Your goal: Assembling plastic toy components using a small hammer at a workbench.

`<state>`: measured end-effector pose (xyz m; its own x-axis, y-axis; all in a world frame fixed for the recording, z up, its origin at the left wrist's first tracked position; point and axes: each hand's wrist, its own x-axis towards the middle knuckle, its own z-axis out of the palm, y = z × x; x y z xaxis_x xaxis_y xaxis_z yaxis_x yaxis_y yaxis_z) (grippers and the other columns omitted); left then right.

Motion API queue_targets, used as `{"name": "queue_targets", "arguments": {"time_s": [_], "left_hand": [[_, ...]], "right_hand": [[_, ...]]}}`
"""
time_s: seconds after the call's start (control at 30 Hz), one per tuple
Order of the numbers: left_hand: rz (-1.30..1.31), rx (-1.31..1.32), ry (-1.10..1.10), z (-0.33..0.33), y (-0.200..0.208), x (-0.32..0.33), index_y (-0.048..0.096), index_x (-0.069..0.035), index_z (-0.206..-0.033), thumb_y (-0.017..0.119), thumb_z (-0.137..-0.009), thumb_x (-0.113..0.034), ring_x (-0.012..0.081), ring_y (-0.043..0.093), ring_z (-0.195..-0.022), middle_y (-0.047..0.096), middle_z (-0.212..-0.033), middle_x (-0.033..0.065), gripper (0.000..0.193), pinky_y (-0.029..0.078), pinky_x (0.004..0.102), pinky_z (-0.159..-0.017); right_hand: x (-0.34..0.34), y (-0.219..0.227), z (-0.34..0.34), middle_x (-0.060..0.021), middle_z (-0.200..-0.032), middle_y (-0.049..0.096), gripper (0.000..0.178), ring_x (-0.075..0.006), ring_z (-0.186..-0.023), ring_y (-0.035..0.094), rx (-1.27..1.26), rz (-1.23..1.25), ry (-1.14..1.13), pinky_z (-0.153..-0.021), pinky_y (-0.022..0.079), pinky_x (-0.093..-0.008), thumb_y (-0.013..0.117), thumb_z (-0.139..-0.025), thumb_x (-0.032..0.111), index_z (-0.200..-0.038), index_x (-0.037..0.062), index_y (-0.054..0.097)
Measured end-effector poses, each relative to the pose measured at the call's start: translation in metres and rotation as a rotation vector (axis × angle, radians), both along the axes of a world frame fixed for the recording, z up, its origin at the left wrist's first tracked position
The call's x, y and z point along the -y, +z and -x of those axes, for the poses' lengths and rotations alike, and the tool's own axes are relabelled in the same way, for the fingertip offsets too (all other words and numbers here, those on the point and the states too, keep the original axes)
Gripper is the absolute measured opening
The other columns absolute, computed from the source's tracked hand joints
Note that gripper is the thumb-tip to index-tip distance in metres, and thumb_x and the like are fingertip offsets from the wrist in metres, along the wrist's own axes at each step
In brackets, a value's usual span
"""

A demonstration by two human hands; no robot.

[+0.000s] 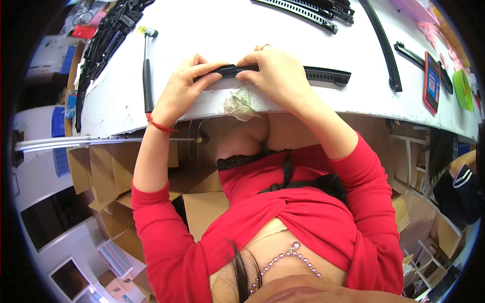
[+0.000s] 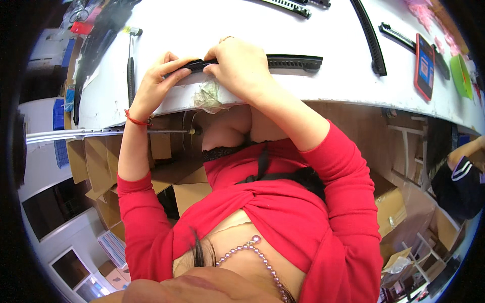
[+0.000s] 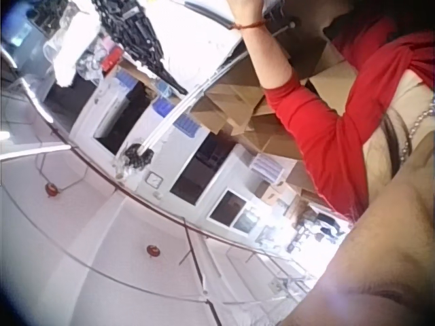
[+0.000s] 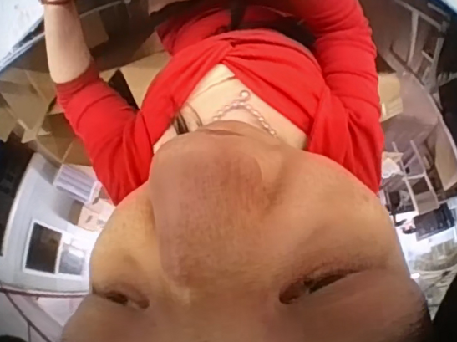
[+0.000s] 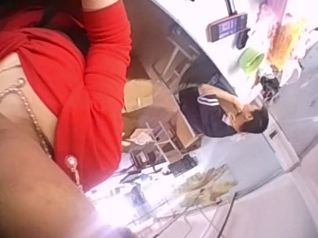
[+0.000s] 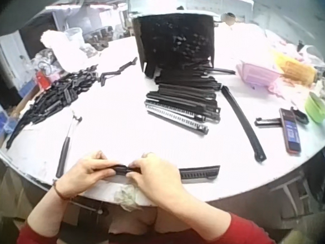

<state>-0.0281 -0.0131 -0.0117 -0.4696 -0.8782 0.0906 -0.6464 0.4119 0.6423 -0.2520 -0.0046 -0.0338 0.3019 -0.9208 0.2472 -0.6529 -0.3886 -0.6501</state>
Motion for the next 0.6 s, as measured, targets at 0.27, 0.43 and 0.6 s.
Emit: {"name": "queue_targets", "arguments": {"time_s": [0.27,0.43,0.6], "left_hand": [[0.027,0.028,-0.011,0.003,0.006,-0.003,0.070,-0.008,-0.116,0.065,-0.088,-0.008,0.0200,0.056,-0.083,0.057,-0.089,0.0079,0.027,0.047,0.0280,-0.077],[0.400,0.302,-0.100,-0.003,0.006,-0.004,0.067,-0.007,-0.121,0.069,-0.088,-0.020,0.0278,0.055,-0.104,0.059,-0.108,0.0109,0.035,0.043,0.0379,-0.093],[0.580,0.610,0.711,-0.075,0.001,0.009,0.059,0.005,-0.120,0.073,-0.086,-0.035,0.0340,0.052,-0.114,0.057,-0.119,0.0224,0.054,0.041,0.0418,-0.099]], "right_hand": [[-0.002,0.003,-0.006,-0.0095,-0.094,0.068,0.024,-0.0288,-0.090,0.067,0.007,-0.030,-0.040,-0.081,0.052,-0.0400,0.073,-0.079,0.026,-0.098,0.0127,0.076],[0.000,0.004,-0.006,-0.0099,-0.095,0.068,0.026,-0.0290,-0.089,0.067,-0.011,-0.029,-0.041,-0.079,0.052,-0.0395,0.073,-0.079,0.029,-0.099,0.0121,0.076],[0.000,-0.003,-0.004,-0.0086,-0.094,0.068,0.024,-0.0279,-0.090,0.067,-0.014,0.044,-0.059,-0.080,0.052,-0.0395,0.073,-0.080,0.028,-0.098,0.0130,0.077]]}}
